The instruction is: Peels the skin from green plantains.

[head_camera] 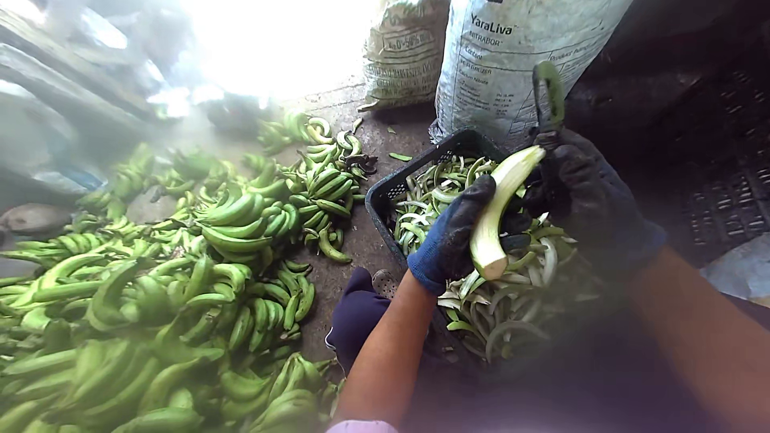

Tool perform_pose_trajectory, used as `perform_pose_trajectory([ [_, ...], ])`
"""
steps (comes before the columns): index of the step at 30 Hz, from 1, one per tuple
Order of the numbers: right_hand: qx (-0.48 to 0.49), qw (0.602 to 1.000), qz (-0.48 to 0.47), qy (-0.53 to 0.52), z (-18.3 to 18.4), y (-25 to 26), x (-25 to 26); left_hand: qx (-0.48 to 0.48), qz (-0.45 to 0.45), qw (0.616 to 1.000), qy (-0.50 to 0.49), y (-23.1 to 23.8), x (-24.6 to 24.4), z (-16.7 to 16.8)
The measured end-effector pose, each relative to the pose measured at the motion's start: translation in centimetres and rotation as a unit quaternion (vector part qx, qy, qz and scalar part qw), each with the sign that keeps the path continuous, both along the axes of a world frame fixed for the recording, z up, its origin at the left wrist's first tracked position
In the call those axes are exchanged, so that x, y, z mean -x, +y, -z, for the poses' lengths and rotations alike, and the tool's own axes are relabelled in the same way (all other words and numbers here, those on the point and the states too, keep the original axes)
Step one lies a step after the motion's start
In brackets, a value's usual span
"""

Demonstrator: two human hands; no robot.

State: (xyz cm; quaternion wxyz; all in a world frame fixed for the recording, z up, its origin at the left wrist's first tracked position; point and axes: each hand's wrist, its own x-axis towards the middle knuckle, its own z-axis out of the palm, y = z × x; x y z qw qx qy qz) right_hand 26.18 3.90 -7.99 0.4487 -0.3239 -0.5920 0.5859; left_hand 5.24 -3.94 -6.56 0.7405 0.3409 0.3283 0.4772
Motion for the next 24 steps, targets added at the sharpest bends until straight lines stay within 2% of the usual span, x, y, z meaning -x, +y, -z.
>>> perform_pose_trajectory([
  [4, -0.028, 1.000, 0.006, 0.007, -0.8, -0.9, -0.6, -0.011, -0.044, 0.999, -0.028, 0.4, 0.2, -0.3],
  [7, -0.108, 0.988, -0.029, -0.111, -1.6, -2.7, -1.0, -0.069, -0.143, 0.984, 0.076, 0.8, 0.6, -0.4],
  [10, -0.238, 0.936, -0.072, -0.249, -1.5, -3.9, -0.5, -0.161, -0.289, 0.921, 0.206, 2.1, 0.4, -0.5],
  [13, -0.290, 0.904, -0.082, -0.303, -1.3, -4.4, -0.6, -0.228, -0.354, 0.875, 0.237, 3.5, 0.4, 0.1],
  [15, -0.324, 0.882, -0.061, -0.338, -1.5, -4.0, -0.8, -0.234, -0.336, 0.882, 0.234, 3.1, 0.3, 0.3],
  [17, -0.339, 0.866, -0.031, -0.367, -2.2, -2.8, -0.9, -0.194, -0.268, 0.919, 0.214, 1.1, 0.1, -0.3],
  [20, -0.380, 0.828, 0.065, -0.407, -3.2, 0.2, -2.0, -0.114, -0.052, 0.982, 0.139, -0.9, 0.1, -1.6],
  [22, -0.337, 0.825, 0.119, -0.437, -3.7, 1.3, -3.2, -0.095, 0.024, 0.980, 0.171, -1.1, 0.0, -1.6],
  [24, -0.308, 0.849, 0.119, -0.412, -4.1, 1.1, -3.3, -0.104, 0.015, 0.978, 0.181, -0.6, 0.1, -1.1],
])
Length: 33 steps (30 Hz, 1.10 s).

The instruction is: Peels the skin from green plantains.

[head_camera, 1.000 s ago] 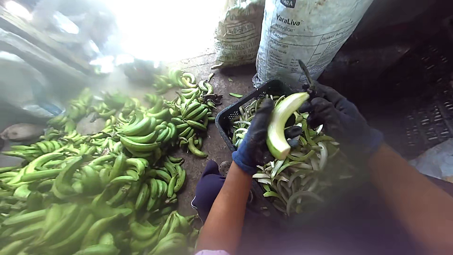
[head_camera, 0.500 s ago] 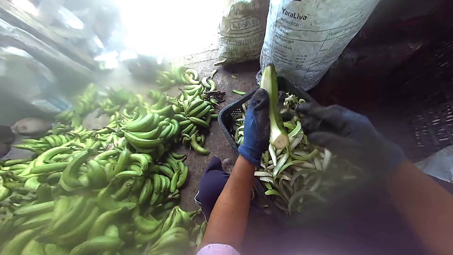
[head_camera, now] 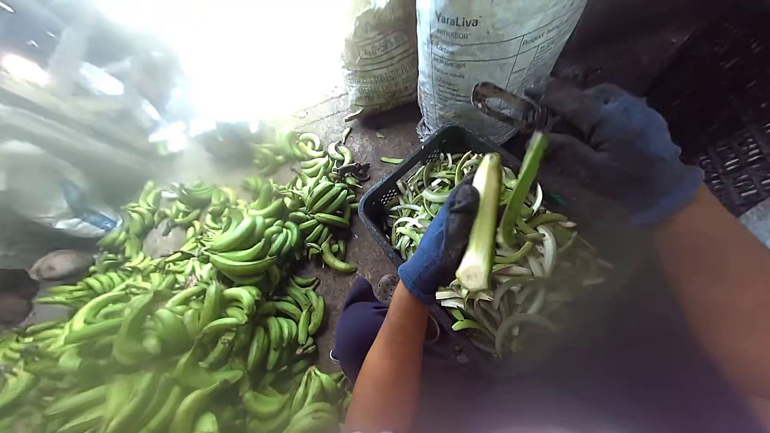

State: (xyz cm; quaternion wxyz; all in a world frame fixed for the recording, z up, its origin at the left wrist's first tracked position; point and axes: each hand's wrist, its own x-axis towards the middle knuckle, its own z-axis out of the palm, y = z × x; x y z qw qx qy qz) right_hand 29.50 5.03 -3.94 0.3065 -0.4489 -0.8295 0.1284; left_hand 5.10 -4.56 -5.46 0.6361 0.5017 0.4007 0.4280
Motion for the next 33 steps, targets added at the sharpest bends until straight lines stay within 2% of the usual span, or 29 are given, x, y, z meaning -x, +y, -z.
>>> perform_pose_trajectory([
  [2, 0.041, 0.995, -0.065, 0.066, 0.6, -1.2, 1.2, -0.027, -0.053, 0.998, -0.034, 0.8, 0.5, 0.5],
  [4, 0.104, 0.986, -0.115, 0.068, 1.6, -3.0, 2.4, -0.078, -0.174, 0.982, 0.002, 1.3, 0.7, 0.9],
  [7, 0.057, 0.980, -0.189, 0.019, 3.3, -4.3, 3.1, -0.122, -0.366, 0.922, -0.029, 4.0, 0.1, 1.0],
  [9, 0.023, 0.981, -0.195, 0.002, 3.3, -4.1, 3.2, -0.155, -0.404, 0.901, -0.036, 4.7, 0.1, 0.7],
  [11, 0.016, 0.984, -0.179, -0.013, 2.3, -3.0, 3.0, -0.146, -0.333, 0.931, -0.039, 3.2, 0.1, 0.7],
  [14, -0.026, 0.988, -0.151, -0.021, 1.1, -0.4, 1.9, -0.107, -0.124, 0.986, -0.007, 0.5, 0.5, -0.6],
  [17, -0.021, 0.996, -0.085, -0.019, 1.6, 1.2, 1.0, -0.006, 0.045, 0.998, 0.046, 0.6, 1.0, -1.0],
  [19, 0.023, 0.999, -0.043, -0.002, 1.7, 1.2, 0.9, 0.029, 0.094, 0.993, 0.062, 1.2, 0.7, -0.2],
  [21, 0.040, 0.998, -0.050, 0.016, 1.8, 0.2, 1.0, 0.015, 0.019, 0.998, 0.065, 1.1, 1.0, 0.6],
  [23, 0.040, 0.994, -0.103, 0.024, 2.5, -1.6, 1.8, -0.026, -0.163, 0.986, 0.037, 1.7, 0.7, 0.7],
  [25, 0.021, 0.991, -0.135, 0.001, 3.8, -3.4, 2.6, -0.089, -0.344, 0.935, -0.005, 3.7, 0.4, 1.7],
  [27, 0.004, 0.988, -0.153, -0.025, 4.2, -3.8, 3.1, -0.127, -0.418, 0.900, -0.011, 4.8, 0.5, 2.4],
  [30, 0.017, 0.990, -0.138, -0.009, 3.2, -2.4, 2.8, -0.137, -0.392, 0.907, -0.072, 4.5, -0.6, 1.6],
  [32, 0.044, 0.989, -0.139, 0.024, 2.0, -0.9, 2.2, -0.116, -0.270, 0.954, -0.057, 2.7, -1.2, 0.0],
  [33, 0.056, 0.987, -0.146, 0.038, 1.7, -0.1, 1.8, -0.100, -0.169, 0.980, -0.018, 1.7, -1.1, -0.7],
])
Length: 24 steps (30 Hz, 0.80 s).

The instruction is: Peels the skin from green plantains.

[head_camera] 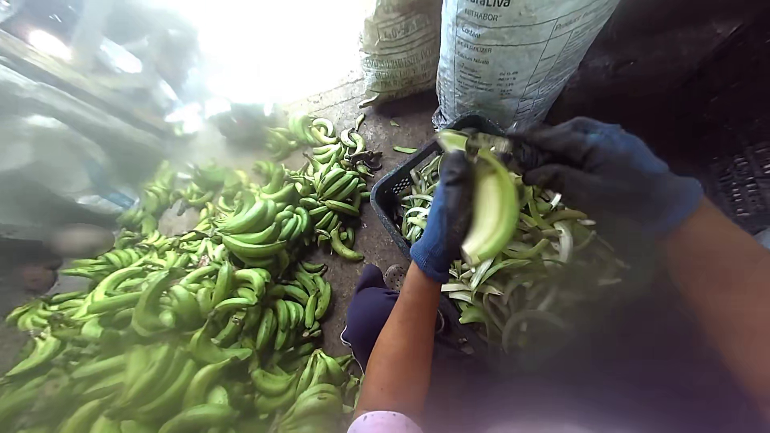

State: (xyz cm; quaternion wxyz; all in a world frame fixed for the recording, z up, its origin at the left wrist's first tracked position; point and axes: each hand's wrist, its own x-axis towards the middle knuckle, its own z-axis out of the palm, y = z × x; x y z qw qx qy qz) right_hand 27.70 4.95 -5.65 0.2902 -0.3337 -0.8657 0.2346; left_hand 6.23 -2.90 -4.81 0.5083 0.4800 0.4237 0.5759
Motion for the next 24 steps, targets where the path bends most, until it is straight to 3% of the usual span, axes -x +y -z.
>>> perform_pose_trajectory([
  [2, 0.024, 0.999, -0.018, 0.015, -0.1, 1.1, -0.5, 0.064, 0.163, 0.981, 0.078, -0.5, 0.1, -0.3],
  [4, 0.049, 0.999, 0.001, 0.017, 0.4, 1.4, -0.6, 0.116, 0.213, 0.965, 0.097, 0.1, 0.0, 0.3],
  [6, 0.059, 0.997, 0.036, 0.027, 1.3, 0.9, 0.0, 0.133, 0.150, 0.978, 0.059, 0.3, 0.0, 0.8],
  [9, 0.008, 0.999, 0.027, 0.015, 2.0, -1.2, 1.3, 0.068, -0.043, 0.992, -0.101, 1.7, -0.2, 1.8],
  [11, -0.063, 0.998, 0.010, -0.013, 2.6, -2.8, 2.1, 0.071, -0.157, 0.958, -0.229, 3.0, 0.0, 1.7],
  [14, -0.128, 0.991, 0.023, -0.021, 3.5, -3.3, 2.5, 0.037, -0.252, 0.927, -0.275, 4.1, 0.4, 2.3],
  [16, -0.135, 0.990, 0.041, -0.005, 3.4, -2.9, 2.4, -0.007, -0.254, 0.934, -0.252, 4.2, 0.0, 2.6],
  [19, -0.041, 0.997, 0.057, 0.014, 1.9, -2.2, 2.1, -0.097, -0.182, 0.954, -0.218, 3.6, -1.0, 1.6],
  [24, 0.004, 0.998, 0.048, 0.034, 0.2, -1.5, 1.1, -0.031, -0.076, 0.995, -0.058, 2.4, 0.0, 0.2],
])
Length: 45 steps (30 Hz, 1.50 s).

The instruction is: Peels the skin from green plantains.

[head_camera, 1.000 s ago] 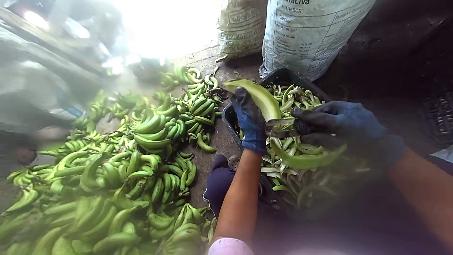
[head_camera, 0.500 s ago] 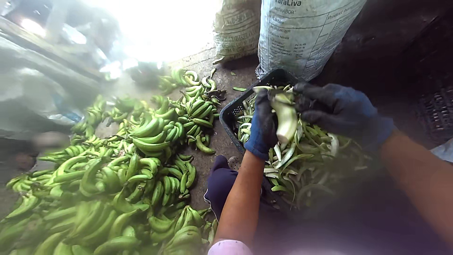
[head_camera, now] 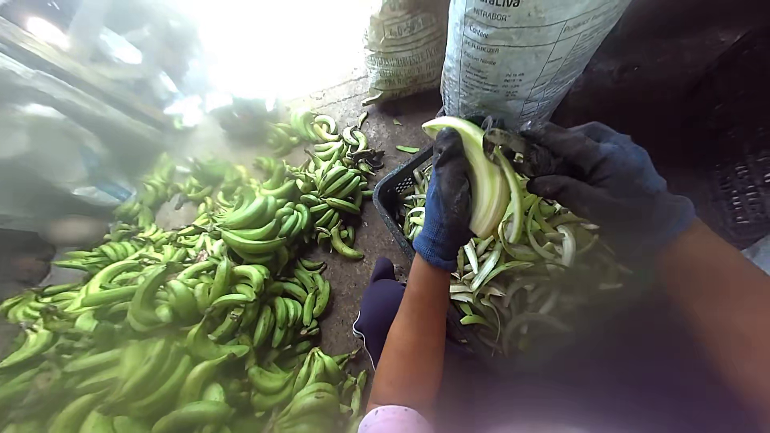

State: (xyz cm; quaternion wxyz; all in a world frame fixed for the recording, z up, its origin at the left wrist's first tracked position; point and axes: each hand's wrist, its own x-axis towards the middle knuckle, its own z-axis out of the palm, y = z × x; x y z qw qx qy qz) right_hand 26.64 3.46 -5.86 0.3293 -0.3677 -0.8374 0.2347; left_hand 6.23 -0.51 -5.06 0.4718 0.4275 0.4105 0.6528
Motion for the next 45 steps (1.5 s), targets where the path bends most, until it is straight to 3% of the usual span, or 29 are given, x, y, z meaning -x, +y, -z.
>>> perform_pose_trajectory([
  [4, 0.011, 0.999, -0.028, -0.010, 1.0, 0.9, -0.2, 0.069, 0.069, 0.987, 0.127, -1.0, 0.8, 0.0],
  [7, 0.128, 0.991, -0.037, -0.005, 1.2, 1.8, -0.9, 0.097, 0.189, 0.953, 0.217, -2.3, 0.9, -0.5],
  [10, 0.216, 0.976, -0.016, 0.001, 3.2, 3.3, -1.4, 0.124, 0.331, 0.907, 0.229, -1.9, 0.4, 0.5],
  [12, 0.193, 0.981, 0.010, -0.009, 3.7, 3.0, -1.3, 0.158, 0.288, 0.920, 0.212, -2.0, 0.3, 1.2],
  [13, 0.155, 0.988, 0.015, -0.019, 3.4, 2.4, -0.8, 0.165, 0.243, 0.939, 0.178, -1.7, 0.5, 1.4],
  [15, 0.049, 0.997, -0.013, -0.052, 2.7, 1.1, 0.3, 0.169, 0.148, 0.974, 0.004, -0.5, 0.7, 2.0],
  [18, -0.131, 0.986, -0.081, -0.068, 3.1, -0.5, 1.2, 0.136, 0.105, 0.954, -0.244, 0.9, 1.4, 2.4],
  [21, -0.240, 0.964, -0.098, -0.064, 3.2, -0.8, 1.2, 0.074, 0.078, 0.933, -0.343, 1.3, 2.1, 2.3],
  [24, -0.268, 0.957, -0.079, -0.074, 2.5, -0.5, 0.9, 0.087, 0.049, 0.924, -0.369, 1.3, 1.8, 1.9],
  [26, -0.229, 0.967, -0.057, -0.097, 2.2, -0.4, 0.7, 0.100, 0.047, 0.938, -0.329, 1.1, 0.8, 1.6],
  [30, -0.009, 0.990, 0.017, -0.143, 1.4, -0.3, 0.9, 0.060, 0.033, 0.993, -0.096, 0.1, -0.3, 2.0],
  [34, 0.069, 0.991, 0.036, -0.113, 1.6, -0.4, 1.1, 0.099, 0.008, 0.993, 0.060, 0.1, -0.3, 1.8],
  [38, 0.310, 0.946, 0.088, -0.045, 2.9, 1.4, -0.4, 0.095, 0.116, 0.961, 0.232, -0.2, -1.1, 2.3],
  [42, 0.370, 0.923, 0.109, -0.008, 3.0, 1.2, -0.2, 0.182, 0.123, 0.955, 0.198, 0.6, -0.1, 3.5],
  [45, 0.204, 0.978, 0.034, -0.024, 2.2, -0.3, -0.2, 0.183, 0.083, 0.977, 0.076, 0.5, 1.0, 2.7],
])
